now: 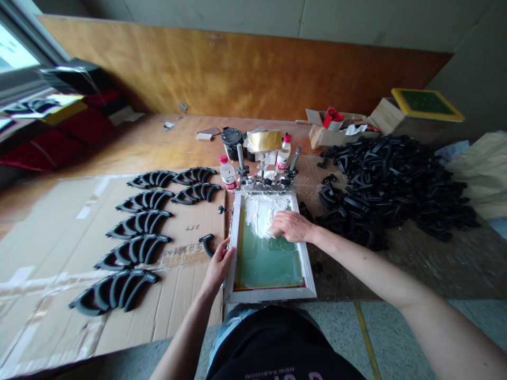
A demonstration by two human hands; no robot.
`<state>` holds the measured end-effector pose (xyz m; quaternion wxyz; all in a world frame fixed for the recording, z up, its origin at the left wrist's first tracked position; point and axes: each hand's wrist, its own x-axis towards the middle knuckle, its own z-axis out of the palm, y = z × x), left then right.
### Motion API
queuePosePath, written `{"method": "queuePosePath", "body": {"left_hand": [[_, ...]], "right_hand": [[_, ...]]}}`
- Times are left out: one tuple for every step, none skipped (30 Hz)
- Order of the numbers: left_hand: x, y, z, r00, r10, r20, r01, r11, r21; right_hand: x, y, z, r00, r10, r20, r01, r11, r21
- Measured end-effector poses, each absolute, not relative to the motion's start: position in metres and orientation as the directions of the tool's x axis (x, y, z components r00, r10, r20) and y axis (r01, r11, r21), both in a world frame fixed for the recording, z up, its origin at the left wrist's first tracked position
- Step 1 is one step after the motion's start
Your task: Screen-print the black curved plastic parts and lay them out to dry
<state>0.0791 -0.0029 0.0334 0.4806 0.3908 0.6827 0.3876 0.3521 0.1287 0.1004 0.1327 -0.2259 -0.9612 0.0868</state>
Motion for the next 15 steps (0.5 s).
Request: {"method": "queuePosePath", "body": {"left_hand": [[0.080, -0.003, 0.035, -0.237, 0.906, -0.350, 0.164, 0.392, 0.905], [0.080, -0.003, 0.037, -0.240, 0.906, -0.347, 0.165, 0.391, 0.906], [0.081, -0.003, 0.039, -0.244, 0.906, -0.345, 0.166, 0.389, 0.906], [0.081, -0.003, 0.040, -0.249, 0.906, -0.343, 0.166, 0.388, 0.906], [0.081, -0.003, 0.042, -0.252, 0.905, -0.342, 0.165, 0.388, 0.907], [0.082, -0.003, 0.043, -0.252, 0.904, -0.344, 0.163, 0.390, 0.906], [0.082, -0.003, 0.045, -0.248, 0.903, -0.350, 0.158, 0.394, 0.905], [0.082, -0.003, 0.046, -0.241, 0.902, -0.358, 0.149, 0.399, 0.905], [0.083, -0.003, 0.048, -0.234, 0.901, -0.365, 0.140, 0.403, 0.904], [0.083, -0.004, 0.051, -0.228, 0.900, -0.370, 0.131, 0.405, 0.905], [0.083, -0.004, 0.054, -0.222, 0.901, -0.373, 0.123, 0.406, 0.906], [0.083, -0.004, 0.059, -0.215, 0.902, -0.374, 0.113, 0.404, 0.908], [0.083, -0.005, 0.066, -0.204, 0.905, -0.374, 0.102, 0.400, 0.911], [0.082, -0.005, 0.074, -0.202, 0.909, -0.364, 0.096, 0.389, 0.916], [0.082, -0.006, 0.084, -0.200, 0.915, -0.351, 0.092, 0.374, 0.923]], "right_hand": [[0.350, 0.132, 0.101, -0.843, 0.490, 0.224, 0.442, 0.867, -0.232], [0.347, 0.134, 0.100, -0.811, 0.531, 0.243, 0.483, 0.844, -0.232], [0.345, 0.135, 0.097, -0.779, 0.567, 0.268, 0.522, 0.823, -0.226], [0.342, 0.135, 0.093, -0.755, 0.587, 0.292, 0.546, 0.810, -0.214], [0.341, 0.132, 0.089, -0.749, 0.587, 0.309, 0.552, 0.810, -0.200], [0.342, 0.127, 0.085, -0.758, 0.572, 0.313, 0.540, 0.820, -0.190], [0.343, 0.122, 0.082, -0.777, 0.549, 0.307, 0.516, 0.836, -0.188], [0.345, 0.118, 0.082, -0.795, 0.528, 0.297, 0.491, 0.849, -0.196], [0.347, 0.116, 0.083, -0.803, 0.520, 0.290, 0.476, 0.853, -0.214], [0.347, 0.116, 0.086, -0.800, 0.528, 0.285, 0.474, 0.847, -0.239], [0.346, 0.120, 0.091, -0.783, 0.552, 0.286, 0.487, 0.830, -0.270], [0.342, 0.127, 0.097, -0.753, 0.591, 0.290, 0.512, 0.803, -0.305], [0.338, 0.136, 0.104, -0.712, 0.638, 0.292, 0.547, 0.766, -0.338], [0.333, 0.148, 0.111, -0.663, 0.691, 0.290, 0.590, 0.720, -0.366], [0.329, 0.161, 0.117, -0.610, 0.742, 0.280, 0.636, 0.668, -0.385]]}}
